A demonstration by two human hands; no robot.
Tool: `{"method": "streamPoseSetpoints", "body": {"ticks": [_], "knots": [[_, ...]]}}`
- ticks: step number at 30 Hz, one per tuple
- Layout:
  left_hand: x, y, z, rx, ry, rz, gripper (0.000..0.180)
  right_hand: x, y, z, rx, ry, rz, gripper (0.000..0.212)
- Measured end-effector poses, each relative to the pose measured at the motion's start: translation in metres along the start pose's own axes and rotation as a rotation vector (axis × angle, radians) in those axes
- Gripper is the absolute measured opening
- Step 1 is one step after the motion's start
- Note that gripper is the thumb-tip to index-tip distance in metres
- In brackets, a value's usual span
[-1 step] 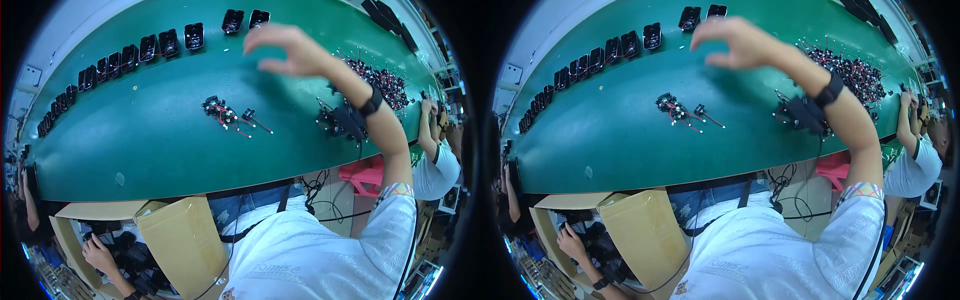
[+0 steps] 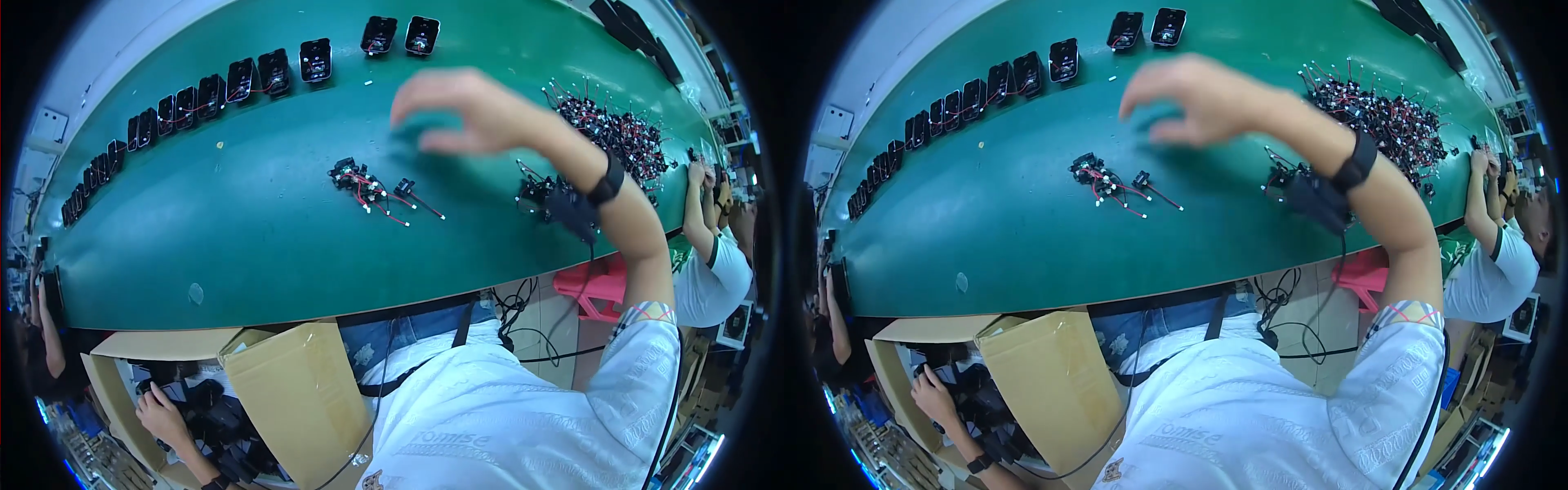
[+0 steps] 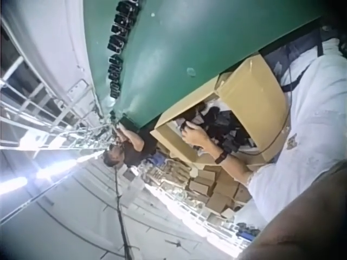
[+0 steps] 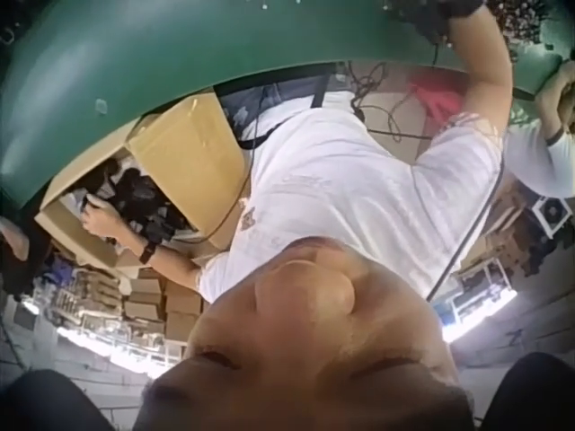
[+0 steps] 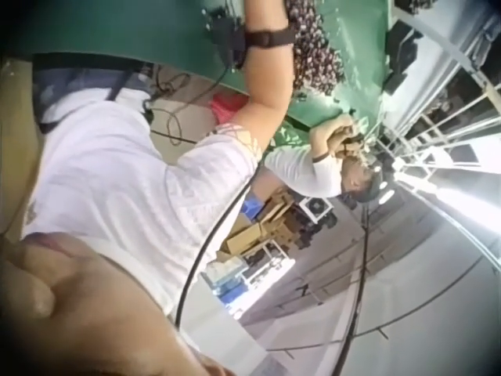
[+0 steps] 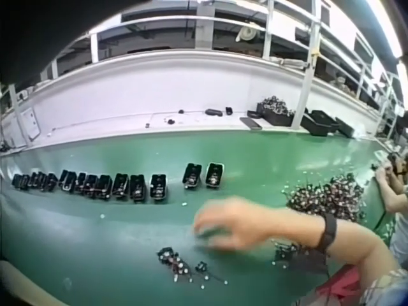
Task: The person assembles electronic devices by hand, picking up a black plastic housing and a circuit board with wires, fitting the board into the housing, and snapping a plastic cover onto it. The person then places the assembled unit onto the workbench and repeats the process.
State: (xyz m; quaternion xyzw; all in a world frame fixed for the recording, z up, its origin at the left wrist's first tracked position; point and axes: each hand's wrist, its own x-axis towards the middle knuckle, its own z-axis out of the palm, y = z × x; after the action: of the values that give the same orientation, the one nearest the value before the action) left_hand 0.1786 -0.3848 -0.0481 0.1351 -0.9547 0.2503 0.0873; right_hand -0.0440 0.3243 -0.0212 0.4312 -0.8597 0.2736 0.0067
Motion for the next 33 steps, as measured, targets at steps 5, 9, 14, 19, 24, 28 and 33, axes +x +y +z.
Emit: {"method": "streamPoseSetpoints", "body": {"ticks": [5, 9, 14, 19, 24, 28, 33], "knots": [[0.017, 0.015, -0.002, -0.092, -0.094, -0.125, 0.053, -0.017, -0.043, 0.046, -0.046, -0.058, 0.067, 0.023], [0.037, -0.032, -0.007, -1.384, -0.161, -0.237, 0.057, -0.024, -0.025, 0.046, 0.097, 0.085, 0.146, 0.016], [0.085, 0.137, -0.164, -2.342, -0.791, -0.239, 0.062, -0.015, -0.044, 0.032, 0.680, 0.314, 0.568, 0.026], [0.091, 0.294, -0.234, -2.207, -1.382, 0.128, 0.080, -0.018, -0.048, 0.038, 1.345, 0.421, 0.761, 0.028], [0.084, 0.364, -0.243, -1.919, -1.490, 0.642, 0.044, -0.020, -0.059, 0.048, 1.568, 0.461, 0.801, 0.029], [0.070, 0.404, -0.240, -1.800, -1.142, 0.624, 0.025, -0.027, -0.049, 0.067, 1.573, 0.488, 0.805, 0.028], [0.007, 0.418, -0.247, -1.160, 0.258, 1.393, 0.053, 0.003, -0.042, 0.092, 0.988, 0.726, 0.604, 0.019]]}}
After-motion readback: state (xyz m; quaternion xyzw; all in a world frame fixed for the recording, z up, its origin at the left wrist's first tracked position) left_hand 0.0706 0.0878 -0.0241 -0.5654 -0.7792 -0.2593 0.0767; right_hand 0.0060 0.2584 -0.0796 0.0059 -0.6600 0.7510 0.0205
